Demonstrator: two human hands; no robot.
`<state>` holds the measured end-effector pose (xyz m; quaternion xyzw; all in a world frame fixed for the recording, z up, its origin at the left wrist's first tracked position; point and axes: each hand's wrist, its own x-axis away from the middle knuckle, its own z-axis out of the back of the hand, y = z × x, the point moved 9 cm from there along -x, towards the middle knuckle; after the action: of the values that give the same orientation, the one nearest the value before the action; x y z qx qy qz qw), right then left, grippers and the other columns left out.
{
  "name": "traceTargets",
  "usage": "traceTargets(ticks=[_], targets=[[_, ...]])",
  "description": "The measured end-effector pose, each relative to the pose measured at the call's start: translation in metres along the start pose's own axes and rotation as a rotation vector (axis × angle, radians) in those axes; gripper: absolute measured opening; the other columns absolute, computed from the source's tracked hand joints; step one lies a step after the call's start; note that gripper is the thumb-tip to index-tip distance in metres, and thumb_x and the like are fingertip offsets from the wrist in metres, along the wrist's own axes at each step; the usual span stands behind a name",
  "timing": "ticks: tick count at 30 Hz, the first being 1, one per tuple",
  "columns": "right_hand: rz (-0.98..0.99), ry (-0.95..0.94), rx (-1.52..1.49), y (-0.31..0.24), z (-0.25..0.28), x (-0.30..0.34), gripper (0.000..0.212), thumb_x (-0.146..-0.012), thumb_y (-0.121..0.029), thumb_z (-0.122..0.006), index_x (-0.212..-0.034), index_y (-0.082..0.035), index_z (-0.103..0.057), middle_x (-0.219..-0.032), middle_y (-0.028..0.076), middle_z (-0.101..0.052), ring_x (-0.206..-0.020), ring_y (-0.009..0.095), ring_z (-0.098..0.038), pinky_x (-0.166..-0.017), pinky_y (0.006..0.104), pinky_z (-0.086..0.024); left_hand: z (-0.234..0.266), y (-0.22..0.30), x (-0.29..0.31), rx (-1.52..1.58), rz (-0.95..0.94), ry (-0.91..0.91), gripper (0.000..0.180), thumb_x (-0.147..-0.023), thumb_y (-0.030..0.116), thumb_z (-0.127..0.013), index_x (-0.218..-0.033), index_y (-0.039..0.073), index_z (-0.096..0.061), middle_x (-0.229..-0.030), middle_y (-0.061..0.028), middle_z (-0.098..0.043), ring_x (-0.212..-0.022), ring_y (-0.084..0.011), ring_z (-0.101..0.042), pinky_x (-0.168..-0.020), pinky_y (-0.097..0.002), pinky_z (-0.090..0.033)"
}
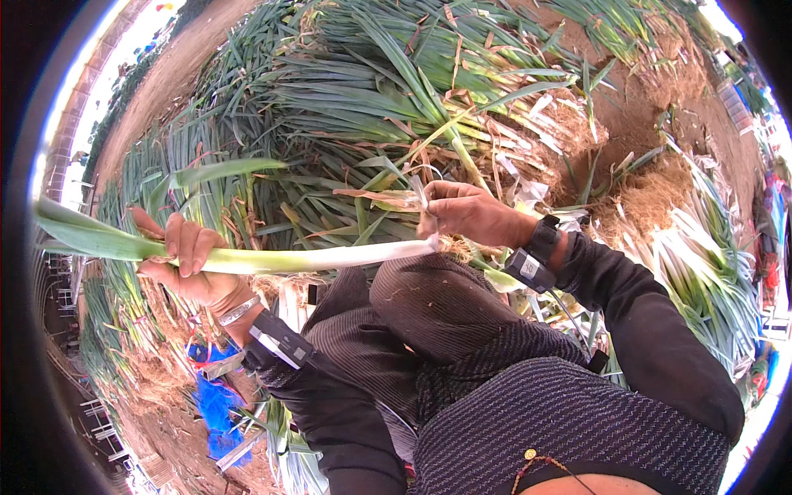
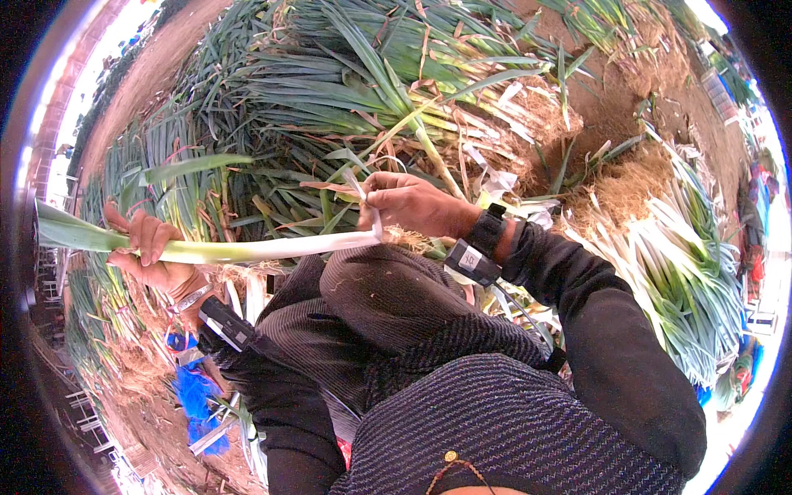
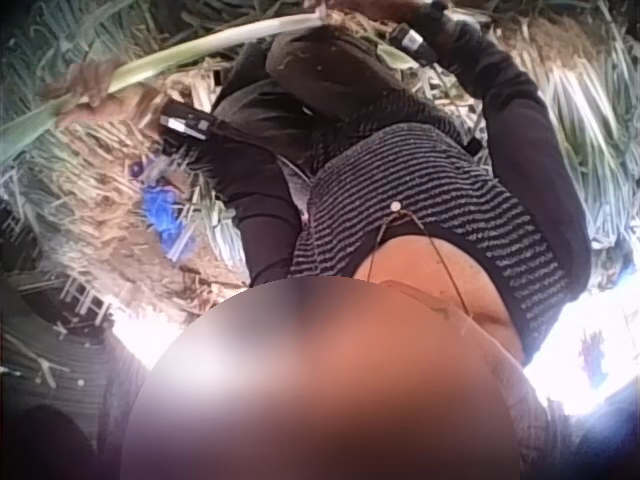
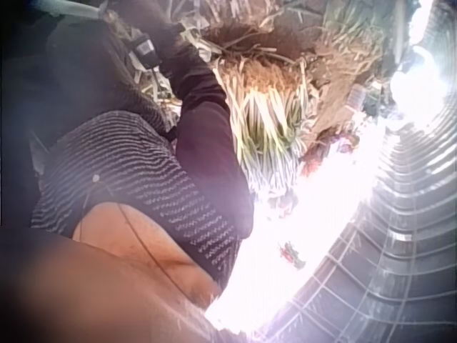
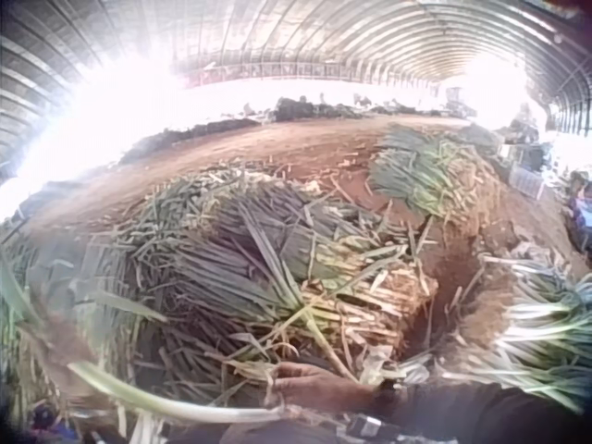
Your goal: Peeling the outer layers of harvested leeks by hand.
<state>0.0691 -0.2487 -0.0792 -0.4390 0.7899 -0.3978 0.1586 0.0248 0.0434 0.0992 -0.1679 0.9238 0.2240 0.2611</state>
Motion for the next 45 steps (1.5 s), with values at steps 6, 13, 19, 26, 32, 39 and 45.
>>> traceTargets(ticks=[6,13,19,26,32,39,45], targets=[[-0.305,-0.053,1.78,0.04,0.115,0.04,0.017,-0.089,-0.018,-0.056,-0.102,-0.008,-0.052,-0.082,0.011,-0.06,-0.077,0.028,-0.062,-0.07,0.0355,-0.051,-0.001,0.018,0.006,0.047,-0.042,-0.029,0.067,-0.079,0.021,-0.076,-0.135,0.001,-0.046,-0.073,0.0002,-0.043,-0.051,-0.0067,-0.045,-0.05,-0.0216,-0.043],[0.069,0.064,1.498,0.015,0.092,0.044,0.041,-0.084,-0.021,-0.064,-0.123,-0.011,-0.055,-0.108,0.014,-0.058,-0.101,0.031,-0.059,-0.085,0.0405,-0.049,-0.009,0.011,0.005,0.04,-0.049,-0.098,0.07,-0.078,0.024,-0.077,-0.135,0.0,-0.045,-0.073,0.0002,-0.042,-0.051,-0.0064,-0.045,-0.05,-0.0213,-0.044],[0.273,-0.209,1.3,0.0,-0.004,0.004,0.053,-0.079,-0.016,-0.068,-0.128,-0.007,-0.051,-0.11,0.014,-0.058,-0.105,0.032,-0.058,-0.091,0.0404,-0.047,-0.016,0.001,0.001,0.083,-0.077,-0.253,0.081,-0.075,0.031,-0.079,-0.139,-0.001,-0.04,-0.074,0.0001,-0.043,-0.05,-0.0064,-0.045,-0.049,-0.0207,-0.046],[0.417,-0.229,1.398,-0.022,-0.083,-0.016,0.082,-0.071,-0.02,-0.074,-0.142,-0.009,-0.035,-0.11,0.016,-0.059,-0.103,0.034,-0.058,-0.088,0.0425,-0.047,-0.021,0.005,0.003,0.208,-0.086,-0.414,0.088,-0.071,0.038,-0.082,-0.14,0.003,-0.04,-0.075,-0.0022,-0.05,-0.047,-0.0069,-0.05,-0.046,-0.0191,-0.049],[0.451,-0.062,1.379,-0.028,-0.13,-0.04,0.063,-0.074,-0.023,-0.072,-0.13,-0.008,-0.046,-0.092,0.014,-0.061,-0.088,0.036,-0.062,-0.078,0.0462,-0.047,-0.031,-0.01,0.002,0.211,0.01,-0.442,0.086,-0.068,0.037,-0.085,-0.137,0.004,-0.045,-0.076,-0.0048,-0.053,-0.048,-0.0076,-0.053,-0.045,-0.0189,-0.05],[0.513,0.064,1.482,-0.015,-0.078,-0.045,0.015,-0.074,-0.019,-0.065,-0.076,-0.008,-0.056,-0.067,0.011,-0.058,-0.066,0.035,-0.062,-0.058,0.0451,-0.048,-0.024,-0.021,0.006,0.016,-0.044,-0.293,0.089,-0.065,0.049,-0.08,-0.137,0.008,-0.047,-0.075,-0.0019,-0.053,-0.051,-0.0073,-0.05,-0.045,-0.019,-0.048],[0.043,0.104,2.174,0.055,0.142,0.057,0.013,-0.076,-0.01,-0.059,-0.09,-0.011,-0.062,-0.073,0.006,-0.062,-0.069,0.026,-0.066,-0.056,0.0375,-0.05,-0.003,0.052,0.011,0.074,-0.208,-0.119,0.085,-0.068,0.049,-0.078,-0.131,-0.001,-0.05,-0.07,-0.0008,-0.05,-0.047,-0.0079,-0.049,-0.044,-0.0217,-0.048]])
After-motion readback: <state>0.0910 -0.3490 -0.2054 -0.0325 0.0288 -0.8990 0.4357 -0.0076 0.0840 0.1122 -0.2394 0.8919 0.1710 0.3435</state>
